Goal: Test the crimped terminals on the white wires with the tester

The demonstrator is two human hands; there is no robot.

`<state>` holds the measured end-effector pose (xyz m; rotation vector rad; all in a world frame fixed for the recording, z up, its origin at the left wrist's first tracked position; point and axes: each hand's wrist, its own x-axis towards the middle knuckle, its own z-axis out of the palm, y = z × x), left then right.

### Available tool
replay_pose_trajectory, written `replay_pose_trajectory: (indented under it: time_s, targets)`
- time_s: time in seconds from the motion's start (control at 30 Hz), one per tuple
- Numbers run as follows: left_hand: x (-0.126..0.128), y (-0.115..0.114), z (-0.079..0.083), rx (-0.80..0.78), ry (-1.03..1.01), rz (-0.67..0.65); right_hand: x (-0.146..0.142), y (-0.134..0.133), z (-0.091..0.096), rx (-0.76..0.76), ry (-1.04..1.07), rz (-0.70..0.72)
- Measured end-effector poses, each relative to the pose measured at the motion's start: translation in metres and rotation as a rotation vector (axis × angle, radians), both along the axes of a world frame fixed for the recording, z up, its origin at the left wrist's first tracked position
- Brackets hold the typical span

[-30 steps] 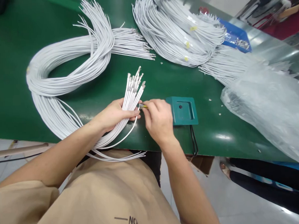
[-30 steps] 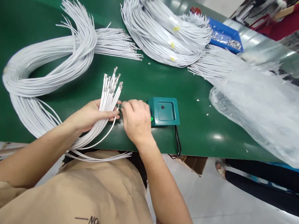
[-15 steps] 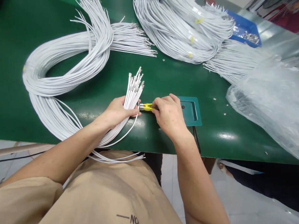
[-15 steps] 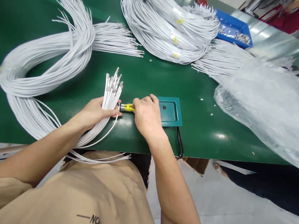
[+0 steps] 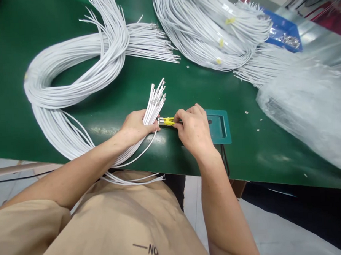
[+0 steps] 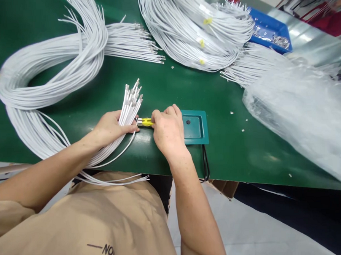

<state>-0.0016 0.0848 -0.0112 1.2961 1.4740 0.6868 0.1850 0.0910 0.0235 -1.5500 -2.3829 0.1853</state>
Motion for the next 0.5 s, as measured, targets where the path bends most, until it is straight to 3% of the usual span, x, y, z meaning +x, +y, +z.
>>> replay_pose_trajectory:
  time_s: [0.23, 0.4, 0.5]
  targets:
    - [-0.003, 0.0, 0.004, 0.004, 0.002, 0.039, -0.019, -0.03, 0.014, 0.058, 0.151, 0.028]
    - [-0.008, -0.007, 0.014, -0.012, -0.091, 0.108, -0.052, -0.068, -0.007, 0.028, 0.045, 0.293]
    - [-0.01, -0.014, 0.018, -0.016, -0.251, 0.091, -0.066, -0.081, -0.017, 0.065, -0.018, 0.354]
